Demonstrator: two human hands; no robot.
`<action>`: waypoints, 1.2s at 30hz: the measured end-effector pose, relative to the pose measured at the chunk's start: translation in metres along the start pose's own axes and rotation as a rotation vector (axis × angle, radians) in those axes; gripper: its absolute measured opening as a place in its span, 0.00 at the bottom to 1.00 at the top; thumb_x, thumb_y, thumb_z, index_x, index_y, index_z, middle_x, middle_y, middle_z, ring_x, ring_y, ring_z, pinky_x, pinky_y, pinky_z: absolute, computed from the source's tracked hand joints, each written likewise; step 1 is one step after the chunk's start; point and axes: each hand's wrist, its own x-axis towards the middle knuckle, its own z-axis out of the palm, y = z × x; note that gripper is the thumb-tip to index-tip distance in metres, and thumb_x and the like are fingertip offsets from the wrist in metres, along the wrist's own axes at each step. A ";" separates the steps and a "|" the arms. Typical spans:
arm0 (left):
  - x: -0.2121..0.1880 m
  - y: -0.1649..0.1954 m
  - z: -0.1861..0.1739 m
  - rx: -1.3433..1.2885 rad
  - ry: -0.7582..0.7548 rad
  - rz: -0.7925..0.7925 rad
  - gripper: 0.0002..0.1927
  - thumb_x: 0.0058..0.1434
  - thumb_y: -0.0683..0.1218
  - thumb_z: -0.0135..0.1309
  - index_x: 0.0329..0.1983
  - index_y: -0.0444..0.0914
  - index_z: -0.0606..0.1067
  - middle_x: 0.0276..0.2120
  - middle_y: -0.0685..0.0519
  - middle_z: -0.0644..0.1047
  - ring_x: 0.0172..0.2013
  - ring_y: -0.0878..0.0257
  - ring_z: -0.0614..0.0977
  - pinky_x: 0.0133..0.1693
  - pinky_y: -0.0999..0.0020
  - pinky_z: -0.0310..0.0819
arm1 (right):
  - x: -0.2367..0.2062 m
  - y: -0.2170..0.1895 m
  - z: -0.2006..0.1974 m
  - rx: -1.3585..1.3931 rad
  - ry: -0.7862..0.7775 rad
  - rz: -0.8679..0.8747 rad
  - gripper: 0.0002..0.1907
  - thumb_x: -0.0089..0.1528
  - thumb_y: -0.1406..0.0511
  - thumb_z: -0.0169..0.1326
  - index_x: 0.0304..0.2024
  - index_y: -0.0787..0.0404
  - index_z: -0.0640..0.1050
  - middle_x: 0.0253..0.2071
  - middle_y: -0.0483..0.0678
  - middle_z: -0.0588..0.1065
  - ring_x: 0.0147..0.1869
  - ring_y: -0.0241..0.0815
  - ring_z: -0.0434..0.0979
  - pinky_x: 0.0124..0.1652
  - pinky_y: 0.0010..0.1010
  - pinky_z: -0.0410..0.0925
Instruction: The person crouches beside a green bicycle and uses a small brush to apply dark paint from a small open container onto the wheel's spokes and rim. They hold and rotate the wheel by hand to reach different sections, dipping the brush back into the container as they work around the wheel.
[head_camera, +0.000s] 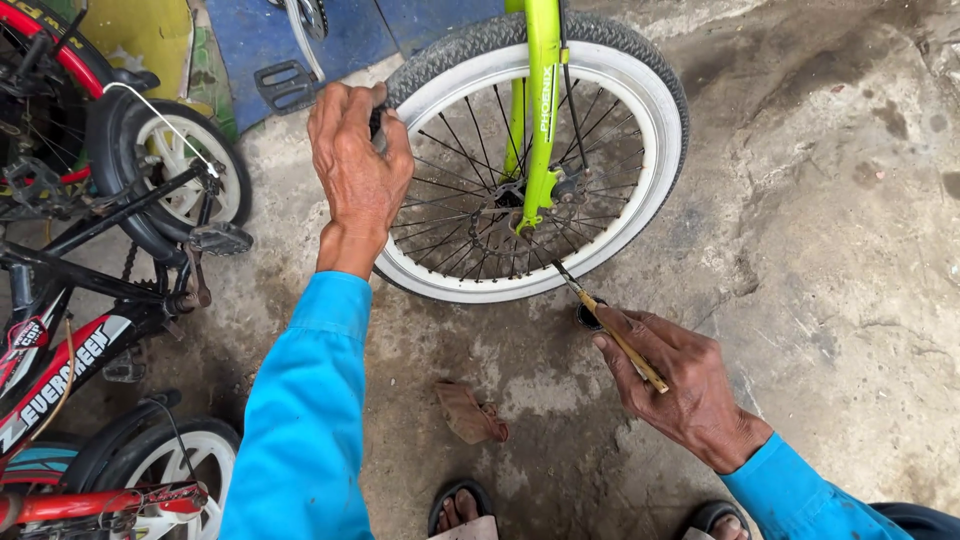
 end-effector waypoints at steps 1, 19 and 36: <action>0.001 0.001 -0.001 -0.015 0.005 -0.005 0.12 0.63 0.36 0.57 0.49 0.29 0.79 0.41 0.45 0.71 0.46 0.49 0.75 0.55 0.51 0.69 | 0.000 0.000 0.000 0.002 -0.006 0.009 0.15 0.60 0.69 0.61 0.51 0.62 0.81 0.40 0.54 0.82 0.37 0.51 0.85 0.34 0.37 0.78; 0.005 -0.003 -0.003 -0.115 -0.022 -0.057 0.10 0.61 0.35 0.58 0.46 0.29 0.80 0.37 0.45 0.71 0.43 0.51 0.77 0.48 0.53 0.73 | 0.005 0.001 0.003 0.019 -0.020 0.037 0.17 0.60 0.68 0.62 0.52 0.62 0.81 0.38 0.53 0.82 0.32 0.48 0.84 0.31 0.37 0.76; 0.003 -0.005 0.000 -0.111 -0.023 -0.053 0.11 0.63 0.35 0.58 0.49 0.29 0.79 0.39 0.46 0.71 0.44 0.53 0.76 0.47 0.54 0.73 | 0.012 -0.003 0.007 0.045 -0.013 0.026 0.17 0.60 0.67 0.62 0.52 0.61 0.81 0.39 0.53 0.82 0.31 0.47 0.84 0.29 0.37 0.76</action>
